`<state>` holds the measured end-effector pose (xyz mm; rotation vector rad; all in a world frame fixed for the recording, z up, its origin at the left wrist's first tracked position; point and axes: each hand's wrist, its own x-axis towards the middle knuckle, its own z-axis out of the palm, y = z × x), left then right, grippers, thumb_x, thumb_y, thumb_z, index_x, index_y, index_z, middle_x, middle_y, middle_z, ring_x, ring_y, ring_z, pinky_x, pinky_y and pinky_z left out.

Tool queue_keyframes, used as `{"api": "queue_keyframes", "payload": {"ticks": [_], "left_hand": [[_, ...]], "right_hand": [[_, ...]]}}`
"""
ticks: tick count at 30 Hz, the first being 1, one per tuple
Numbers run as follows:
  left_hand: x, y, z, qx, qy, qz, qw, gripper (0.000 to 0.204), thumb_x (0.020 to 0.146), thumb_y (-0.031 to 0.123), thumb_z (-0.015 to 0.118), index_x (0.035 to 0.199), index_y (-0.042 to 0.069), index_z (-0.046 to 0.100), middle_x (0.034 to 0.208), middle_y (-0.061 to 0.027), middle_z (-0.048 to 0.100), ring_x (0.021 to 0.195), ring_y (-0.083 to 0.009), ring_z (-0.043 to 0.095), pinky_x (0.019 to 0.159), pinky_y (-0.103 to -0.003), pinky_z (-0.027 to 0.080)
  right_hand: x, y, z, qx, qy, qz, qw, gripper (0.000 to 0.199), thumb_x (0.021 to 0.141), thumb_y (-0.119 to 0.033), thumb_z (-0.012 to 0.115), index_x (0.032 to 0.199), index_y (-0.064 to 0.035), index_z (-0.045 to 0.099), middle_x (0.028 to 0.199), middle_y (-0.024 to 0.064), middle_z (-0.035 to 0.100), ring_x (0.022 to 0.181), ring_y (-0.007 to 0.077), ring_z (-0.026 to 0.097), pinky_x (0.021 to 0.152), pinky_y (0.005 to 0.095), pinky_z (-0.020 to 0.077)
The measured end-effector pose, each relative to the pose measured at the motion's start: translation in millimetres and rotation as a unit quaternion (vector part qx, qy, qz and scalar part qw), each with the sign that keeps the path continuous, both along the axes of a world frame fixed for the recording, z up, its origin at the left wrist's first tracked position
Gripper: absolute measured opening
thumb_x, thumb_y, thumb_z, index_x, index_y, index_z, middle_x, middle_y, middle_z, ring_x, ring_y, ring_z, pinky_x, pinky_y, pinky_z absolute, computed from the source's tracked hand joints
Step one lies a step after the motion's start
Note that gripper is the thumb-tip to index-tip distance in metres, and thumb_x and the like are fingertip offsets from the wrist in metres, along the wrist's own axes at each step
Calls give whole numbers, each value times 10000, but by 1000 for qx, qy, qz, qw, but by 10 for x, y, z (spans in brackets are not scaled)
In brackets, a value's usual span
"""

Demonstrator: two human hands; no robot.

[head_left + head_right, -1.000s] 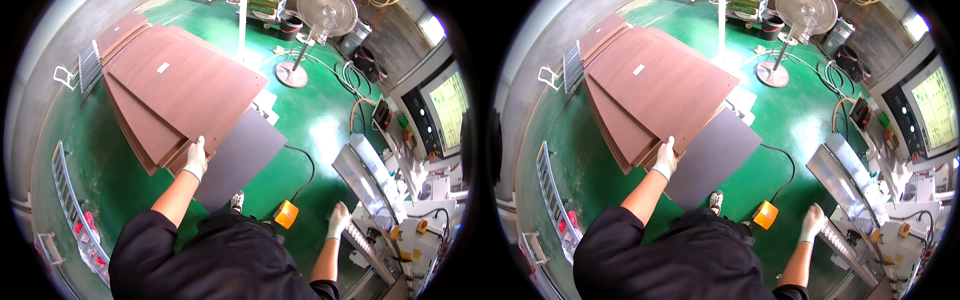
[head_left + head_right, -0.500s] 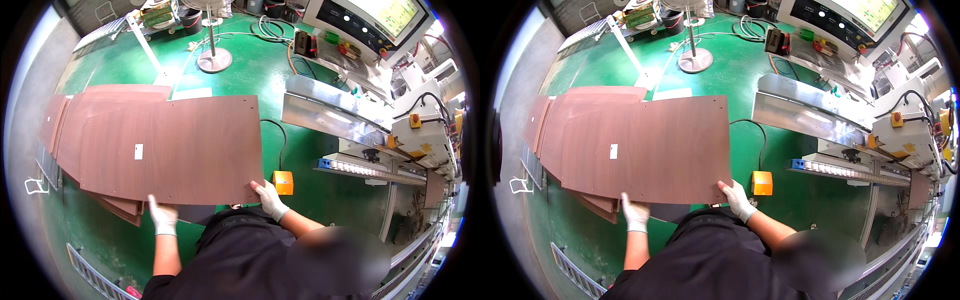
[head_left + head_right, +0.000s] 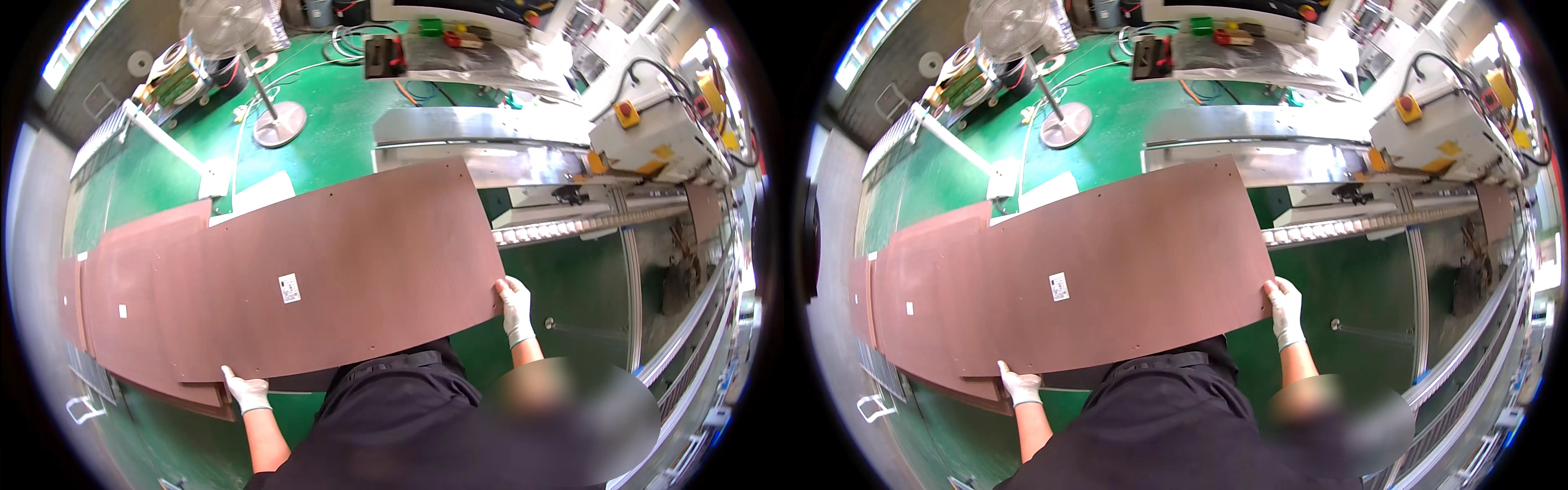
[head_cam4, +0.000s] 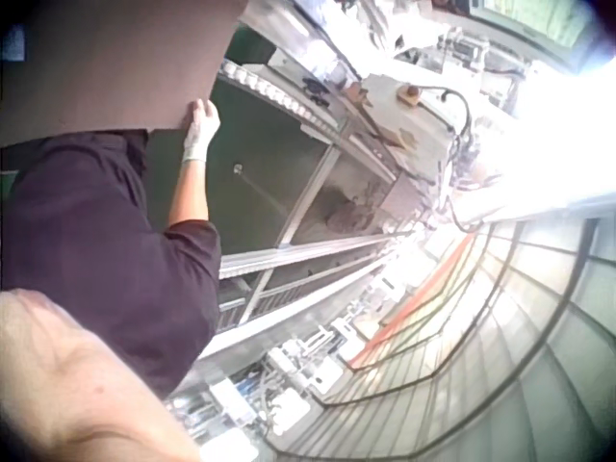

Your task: The person takes wood panels one at a time from a stack and feeds them into an industrial edge-banding or processing machine. They place each panel onto the conveyor, press a foot pedal to activate the feed, and repeat the process for several panels.

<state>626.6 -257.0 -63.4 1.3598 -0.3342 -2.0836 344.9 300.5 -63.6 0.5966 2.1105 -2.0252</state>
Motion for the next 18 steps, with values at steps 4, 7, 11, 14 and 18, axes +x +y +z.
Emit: {"api": "queue_keyframes", "payload": {"ticks": [4,7,11,14,18], "left_hand": [[-477,450,99,43,27,-68,996,615,1061,577,321,1449,135,500,1450,-75,551,1332,-321,513,1092,-553,424],[-819,846,136,64,72,-112,989,589,1069,563,306,1406,137,535,1404,-67,587,1292,-297,552,1073,-490,457],[-1198,1438,204,73,104,-163,978,560,1075,536,307,1355,131,573,1377,-70,606,1268,-289,570,1055,-475,466],[-1470,1801,327,91,96,-175,976,529,1079,489,316,1374,116,547,1406,-93,573,1283,-308,551,1054,-489,464],[-1708,2025,467,108,80,-200,971,486,1067,437,370,1369,99,543,1403,-118,561,1282,-320,547,1059,-505,462]], "right_hand": [[-277,508,-113,28,71,-140,987,274,945,-130,716,1175,16,689,1003,21,707,902,109,638,837,271,514],[-392,837,-333,-175,51,-269,946,342,1002,-271,641,1264,-52,642,1139,37,687,1020,173,652,941,318,517],[-388,428,-213,-389,-10,-288,875,499,1007,-427,595,1358,-72,576,1354,78,613,1233,281,579,1051,470,478],[-411,161,-351,-489,-8,-270,830,557,993,-470,591,1394,-85,549,1390,77,590,1259,297,550,1093,481,429],[-629,286,-78,-480,-40,-305,822,601,974,-523,566,1388,-88,550,1410,90,581,1272,315,542,1098,491,423]]}}
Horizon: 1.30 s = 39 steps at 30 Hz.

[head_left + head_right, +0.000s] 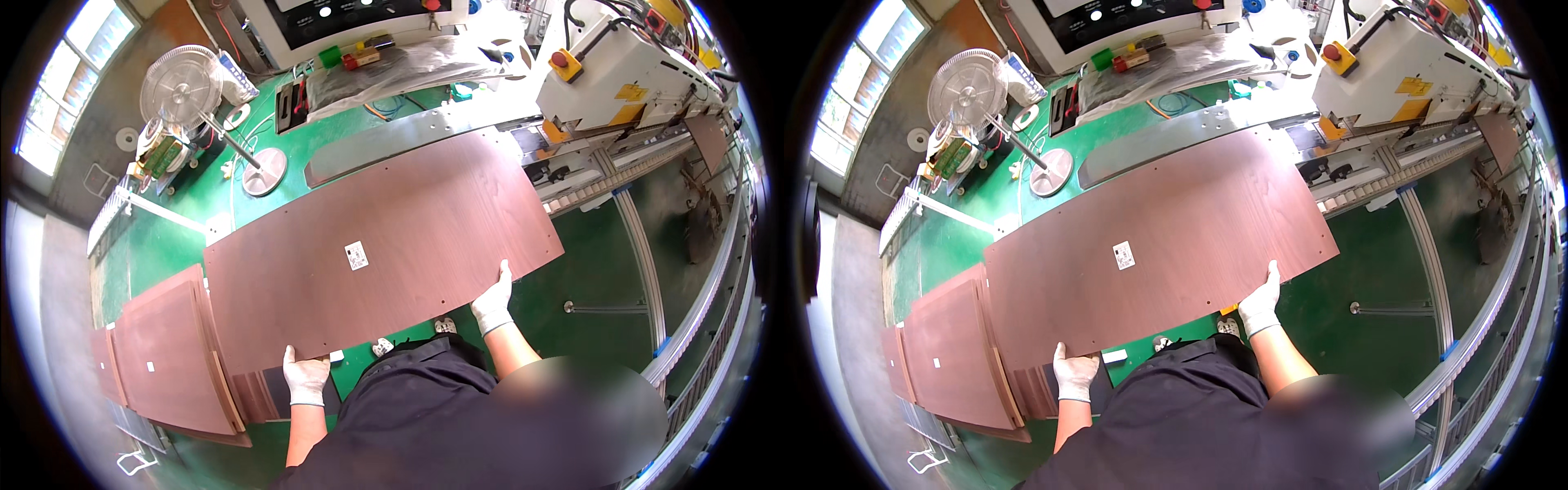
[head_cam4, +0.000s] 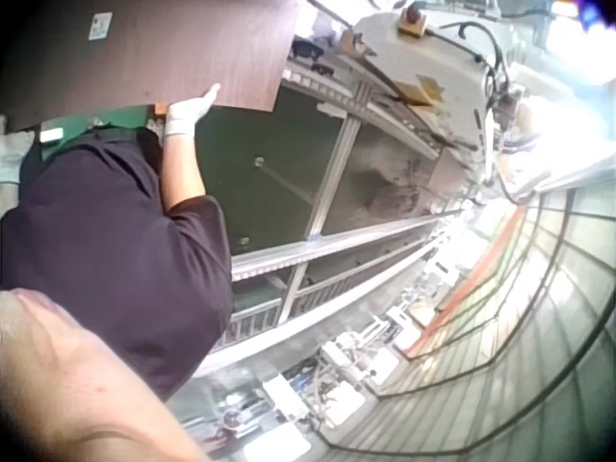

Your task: The person takes wood panels one at a time from a stack and feeds them into an industrial edge-banding or processing machine. They place each panel onto the conveyor, press a foot pedal to activate the feed, and repeat the process for several panels.

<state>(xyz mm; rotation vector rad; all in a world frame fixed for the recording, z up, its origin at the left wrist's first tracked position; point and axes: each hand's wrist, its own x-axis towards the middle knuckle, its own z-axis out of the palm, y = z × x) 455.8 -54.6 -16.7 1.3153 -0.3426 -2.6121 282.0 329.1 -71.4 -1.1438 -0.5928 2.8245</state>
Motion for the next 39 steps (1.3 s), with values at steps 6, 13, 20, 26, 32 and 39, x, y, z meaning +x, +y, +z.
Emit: {"api": "queue_keyframes", "payload": {"ticks": [6,13,20,26,32,39], "left_hand": [[-292,269,38,19,-3,-64,998,507,1030,451,467,1352,67,545,1375,-148,566,1261,-327,557,1047,-517,474],[-189,442,-35,-58,-41,-199,977,536,976,459,564,1348,77,519,1287,-144,582,1227,-319,556,1017,-525,475],[-183,552,-93,-70,-44,-310,947,562,993,451,557,1345,17,499,1274,-206,591,1225,-390,551,1050,-560,434],[-391,1103,-153,-80,-58,-377,921,821,984,455,593,1502,-81,248,1525,-358,315,1381,-553,377,1111,-617,391],[-618,1630,-188,-62,-20,-464,883,838,1011,512,539,1506,-98,249,1476,-362,419,1299,-454,531,1069,-519,462],[-947,1960,94,-249,93,-678,685,441,1082,410,472,1154,-2,614,1150,-159,729,1114,-264,689,977,-383,533]], "right_hand": [[-229,418,11,-47,15,-10,999,643,962,-543,574,1415,-89,525,1453,101,551,1304,322,516,1115,498,404],[-328,675,111,-28,-45,-9,999,614,965,-541,567,1394,-103,533,1409,90,581,1274,316,540,1100,509,417],[-449,1054,158,-54,-35,-5,998,616,964,-552,571,1385,-104,541,1398,91,585,1263,330,541,1082,533,425],[-741,1756,182,-101,1,-12,995,589,968,-529,571,1370,-98,560,1397,90,582,1256,337,535,1069,521,431],[-989,2414,139,-6,-8,-28,1000,524,952,-484,610,1306,-97,606,1311,76,645,1189,314,594,1025,505,477],[-1132,3097,77,46,18,-52,997,579,1011,-503,506,1380,-58,541,1380,111,589,1241,327,562,1050,482,458]]}}
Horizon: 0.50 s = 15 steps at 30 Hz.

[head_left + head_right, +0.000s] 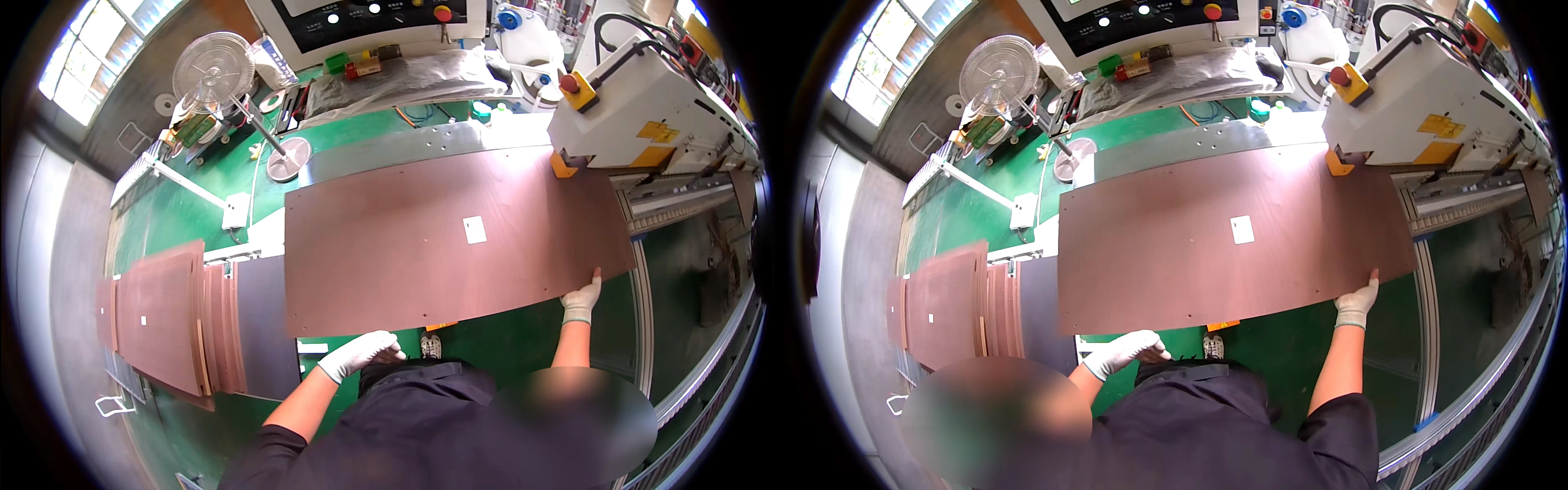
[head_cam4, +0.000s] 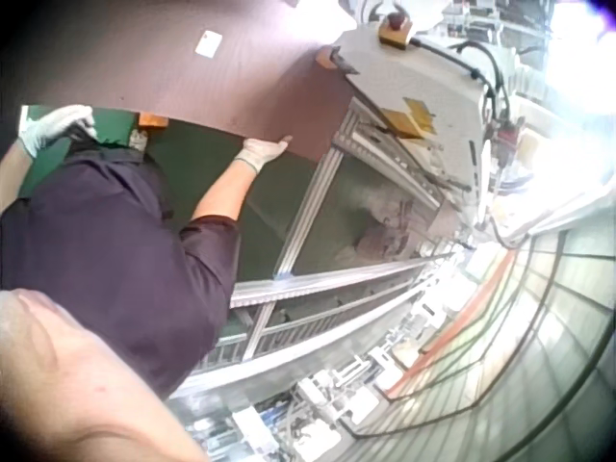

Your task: The person takes wood panels one at a time from a stack and feeds them into an industrial edge-banding or processing machine. They place each panel onto the conveyor, press a foot pedal to activate the feed, and repeat the process for several panels.

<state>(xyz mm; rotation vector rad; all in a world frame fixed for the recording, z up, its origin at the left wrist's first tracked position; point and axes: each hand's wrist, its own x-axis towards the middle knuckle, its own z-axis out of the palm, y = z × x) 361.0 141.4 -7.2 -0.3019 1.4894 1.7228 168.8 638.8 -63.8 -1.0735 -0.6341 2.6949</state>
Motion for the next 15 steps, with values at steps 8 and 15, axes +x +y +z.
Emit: {"api": "queue_keyframes", "payload": {"ticks": [8,15], "left_hand": [[-1284,-624,60,-625,398,-54,669,552,999,456,546,1367,43,546,1508,-182,473,1447,-390,361,1190,-495,288],[-1907,-344,-233,-656,362,-73,659,762,1007,508,468,1586,46,289,1672,-176,208,1551,-409,124,1262,-478,130]], "right_hand": [[627,-1587,27,-127,43,122,983,581,993,-528,556,1398,-112,550,1407,64,584,1254,289,559,1073,469,456],[521,-1668,107,-70,-9,56,996,622,970,-559,507,1403,-115,550,1407,78,578,1284,317,533,1085,500,433]]}}
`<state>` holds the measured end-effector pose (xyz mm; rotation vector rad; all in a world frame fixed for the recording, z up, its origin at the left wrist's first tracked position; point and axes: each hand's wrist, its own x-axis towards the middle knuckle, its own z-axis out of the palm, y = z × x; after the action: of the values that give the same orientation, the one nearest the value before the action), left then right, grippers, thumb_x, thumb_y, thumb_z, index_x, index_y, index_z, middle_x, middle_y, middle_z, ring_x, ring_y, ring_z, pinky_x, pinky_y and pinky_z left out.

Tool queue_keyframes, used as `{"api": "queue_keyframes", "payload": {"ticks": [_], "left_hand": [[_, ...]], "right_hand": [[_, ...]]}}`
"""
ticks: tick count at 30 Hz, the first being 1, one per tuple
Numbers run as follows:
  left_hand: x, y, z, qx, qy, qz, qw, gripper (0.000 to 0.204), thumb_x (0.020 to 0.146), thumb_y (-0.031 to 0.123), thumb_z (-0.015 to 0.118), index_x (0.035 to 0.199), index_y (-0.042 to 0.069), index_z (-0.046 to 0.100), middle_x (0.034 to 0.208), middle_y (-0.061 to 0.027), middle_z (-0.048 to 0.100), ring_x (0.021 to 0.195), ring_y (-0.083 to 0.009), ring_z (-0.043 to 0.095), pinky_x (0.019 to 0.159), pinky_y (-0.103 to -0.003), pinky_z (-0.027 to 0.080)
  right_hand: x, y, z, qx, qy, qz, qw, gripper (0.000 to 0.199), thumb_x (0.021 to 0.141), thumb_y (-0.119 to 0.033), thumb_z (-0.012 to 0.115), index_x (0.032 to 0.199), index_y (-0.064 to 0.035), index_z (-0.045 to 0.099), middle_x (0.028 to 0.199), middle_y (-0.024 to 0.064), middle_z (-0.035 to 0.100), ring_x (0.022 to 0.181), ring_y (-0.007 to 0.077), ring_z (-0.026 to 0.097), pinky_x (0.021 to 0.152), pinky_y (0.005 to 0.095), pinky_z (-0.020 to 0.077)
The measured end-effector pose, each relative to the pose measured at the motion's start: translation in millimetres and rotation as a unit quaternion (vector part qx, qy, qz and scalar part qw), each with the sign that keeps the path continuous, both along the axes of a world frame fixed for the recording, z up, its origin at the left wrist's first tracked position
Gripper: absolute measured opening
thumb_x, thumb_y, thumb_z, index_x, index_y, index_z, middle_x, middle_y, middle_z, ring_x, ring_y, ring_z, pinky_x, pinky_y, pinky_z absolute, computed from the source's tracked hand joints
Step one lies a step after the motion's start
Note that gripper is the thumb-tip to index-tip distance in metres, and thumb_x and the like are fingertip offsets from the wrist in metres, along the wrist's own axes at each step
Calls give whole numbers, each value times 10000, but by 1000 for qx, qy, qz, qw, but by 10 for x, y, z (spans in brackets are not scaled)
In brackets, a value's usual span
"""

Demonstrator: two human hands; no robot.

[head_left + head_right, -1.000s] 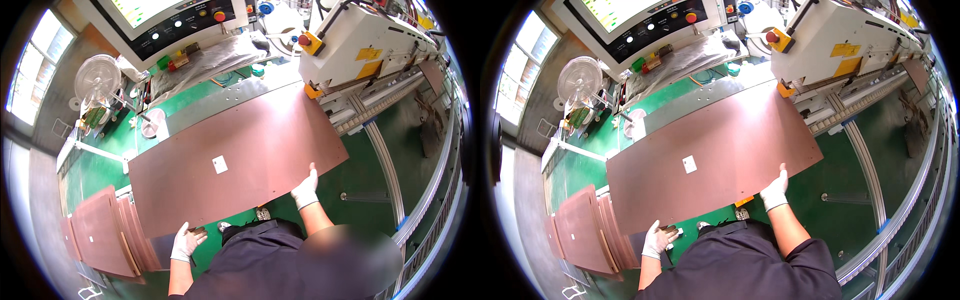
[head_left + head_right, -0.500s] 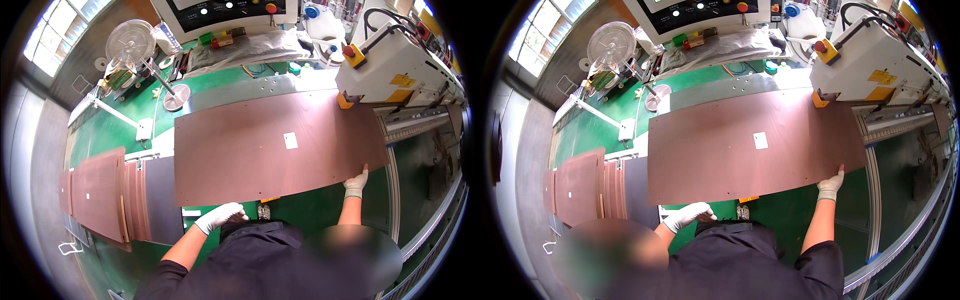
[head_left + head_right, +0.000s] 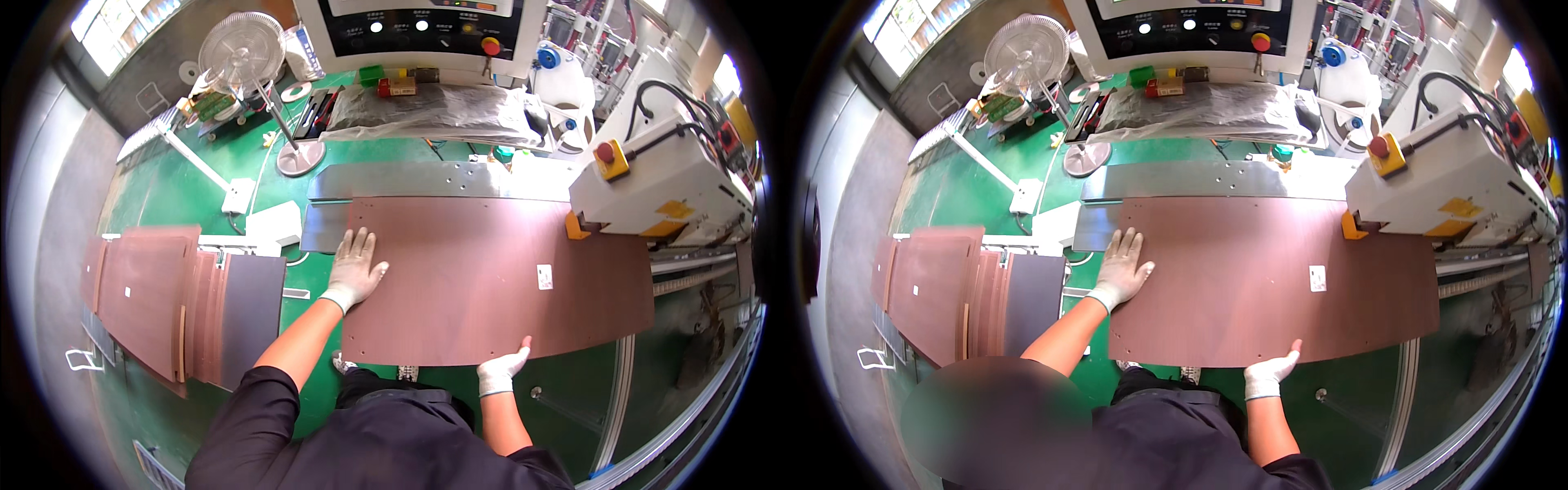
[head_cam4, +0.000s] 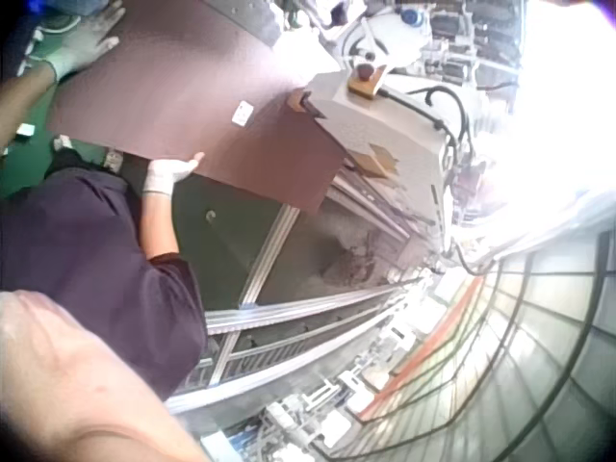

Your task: The person takes wood panels one at a time from a stack and feeds them into an industrial edge-banding or processing machine. They place each panel onto the conveyor, press a foot pedal to activate the feed, and repeat the process for several panels.

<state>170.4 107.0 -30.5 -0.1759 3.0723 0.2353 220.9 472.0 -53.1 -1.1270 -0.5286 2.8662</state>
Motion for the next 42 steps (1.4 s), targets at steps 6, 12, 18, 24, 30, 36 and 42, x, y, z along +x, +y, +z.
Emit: {"api": "queue_keyframes", "payload": {"ticks": [6,12,18,24,30,36,42], "left_hand": [[-249,585,28,11,-27,-33,999,798,1019,539,393,1584,-9,260,1678,-196,172,1556,-428,66,1275,-465,85],[-534,1015,182,49,-55,-70,995,863,996,579,424,1598,-5,218,1694,-180,122,1567,-397,29,1278,-461,71],[-736,642,41,41,-144,-76,986,846,1002,665,336,1649,172,102,1722,-80,26,1582,-327,-13,1268,-477,-19],[-331,-227,-100,16,-71,-29,997,878,941,610,516,1641,209,171,1721,-71,50,1583,-322,24,1262,-501,-2],[-279,-211,-93,23,-75,-37,996,913,905,574,580,1630,178,192,1709,-117,83,1571,-386,9,1254,-530,14],[-357,-163,82,28,-151,-37,987,968,897,593,589,1647,191,126,1721,-104,9,1575,-370,-54,1253,-511,-40],[-434,-230,58,-12,-166,-12,986,969,906,616,549,1650,194,94,1723,-108,3,1578,-373,-27,1253,-520,4]], "right_hand": [[-198,608,-52,59,-16,-32,998,596,958,-538,528,1376,-118,580,1403,73,582,1290,312,532,1075,511,438],[-492,1285,-318,131,26,-33,991,612,976,-550,502,1374,-91,569,1391,70,589,1271,298,549,1051,488,456],[-373,1421,-465,76,57,3,995,419,1006,-399,528,1303,-119,626,1309,73,657,1217,304,604,1045,518,481],[-70,228,-222,45,-3,-5,999,571,1018,-491,471,1435,-105,529,1475,84,540,1352,311,504,1123,529,408],[-282,690,-78,137,-43,-23,989,600,1021,-517,400,1441,-105,517,1482,94,529,1338,328,507,1109,517,409],[-516,1400,-191,219,-12,-48,975,585,1031,-486,394,1441,-85,507,1482,93,524,1338,322,503,1105,500,411],[-610,1440,-320,132,-1,-127,983,570,1025,-498,469,1362,-44,542,1395,130,581,1201,290,594,1003,449,499]]}}
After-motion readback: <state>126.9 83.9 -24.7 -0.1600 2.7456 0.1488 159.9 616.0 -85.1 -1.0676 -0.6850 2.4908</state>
